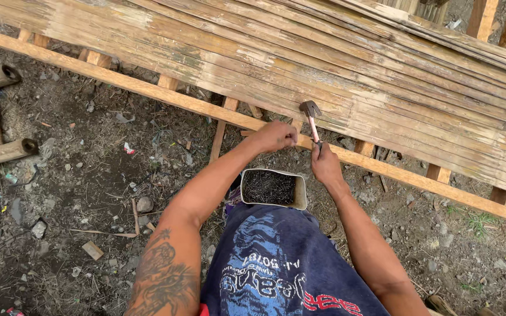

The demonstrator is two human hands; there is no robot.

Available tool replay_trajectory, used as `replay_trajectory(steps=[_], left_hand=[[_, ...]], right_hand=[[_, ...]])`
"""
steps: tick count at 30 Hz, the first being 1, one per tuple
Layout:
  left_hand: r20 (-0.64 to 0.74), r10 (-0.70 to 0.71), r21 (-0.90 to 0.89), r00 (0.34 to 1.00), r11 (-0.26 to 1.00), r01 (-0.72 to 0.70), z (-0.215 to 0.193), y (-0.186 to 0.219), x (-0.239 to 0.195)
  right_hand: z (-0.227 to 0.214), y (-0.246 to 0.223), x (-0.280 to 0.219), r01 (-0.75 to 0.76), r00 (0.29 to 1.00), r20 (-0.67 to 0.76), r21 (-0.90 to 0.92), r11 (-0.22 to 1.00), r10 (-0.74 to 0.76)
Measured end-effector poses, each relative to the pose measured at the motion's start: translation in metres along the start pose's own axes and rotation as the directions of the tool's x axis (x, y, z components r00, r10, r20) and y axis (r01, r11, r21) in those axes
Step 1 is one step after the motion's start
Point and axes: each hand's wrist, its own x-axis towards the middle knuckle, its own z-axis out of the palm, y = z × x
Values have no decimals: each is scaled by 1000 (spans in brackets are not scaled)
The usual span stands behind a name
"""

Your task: The person hammers nails into a wooden pallet using a hammer. They repeatedly pick nails from a container and drive them into the wooden slats to secure them to the frame.

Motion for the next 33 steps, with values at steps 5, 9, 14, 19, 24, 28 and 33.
replay_trajectory(steps=[5,9,14,19,24,28,33], left_hand=[[414,51,292,909,938,-186,89,-5,-76],[299,-237,528,924,848,47,114,-42,-122],[304,-310,566,901,819,91,103,-67,-143],[273,-133,372,953,928,23,58,-51,-150],[96,10,136,995,991,-23,-14,-23,-168],[-182,67,114,981,992,-47,-79,-31,-161],[-558,-124,-19,821,990,137,-141,-77,-110]], right_hand=[[3,-22,-28,-63,998,19,49,997,62],[5,-44,-28,-107,987,122,46,993,100],[24,-62,-26,23,992,125,-5,1000,-22],[39,-84,-19,51,989,137,45,998,-57],[48,-99,-16,19,989,145,31,999,-24],[53,-110,-15,-22,992,127,51,998,16],[52,-139,-12,29,994,98,104,994,-40]])
